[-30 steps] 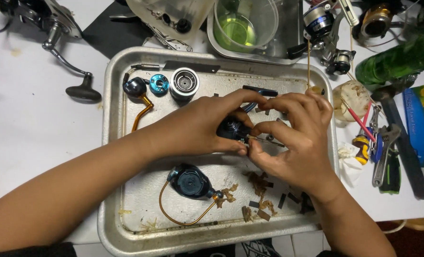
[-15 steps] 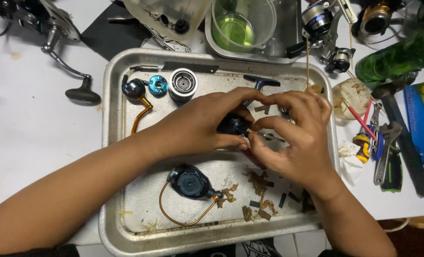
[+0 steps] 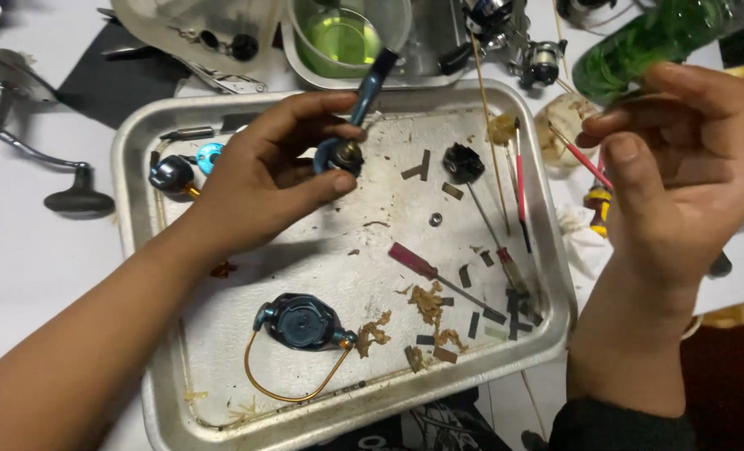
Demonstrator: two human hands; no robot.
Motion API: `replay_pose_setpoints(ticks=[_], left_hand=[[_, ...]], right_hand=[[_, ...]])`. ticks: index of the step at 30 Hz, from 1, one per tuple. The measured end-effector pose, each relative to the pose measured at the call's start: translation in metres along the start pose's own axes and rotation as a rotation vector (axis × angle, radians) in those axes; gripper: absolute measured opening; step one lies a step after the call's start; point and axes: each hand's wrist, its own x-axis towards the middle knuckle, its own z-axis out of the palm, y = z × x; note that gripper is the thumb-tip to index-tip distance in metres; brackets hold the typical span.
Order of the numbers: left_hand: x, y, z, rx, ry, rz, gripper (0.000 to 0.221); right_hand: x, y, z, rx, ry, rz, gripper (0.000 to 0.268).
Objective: Disassembling and reassembling the internal mechanical components of a fishing reel on a work tray.
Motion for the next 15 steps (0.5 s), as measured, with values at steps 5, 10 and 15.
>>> replay_pose_setpoints(ticks=[5, 10, 15], left_hand=[[0.001, -0.009, -0.004, 0.130, 0.006, 0.114, 0.045], [-0.002, -0.020, -0.006, 0.030, -0.011, 0.184, 0.033], [-0.001, -0.008, -0.003, 0.035, 0.027, 0.083, 0.035]], right_hand=[[-0.003, -0.026, -0.003, -0.397, -0.391, 0.075, 0.018], [-0.028, -0.016, -0.005, -0.596, -0.593, 0.032, 0.016], [-0.042, -0.021, -0.017, -0.697, -0.473, 0.141, 0.019]])
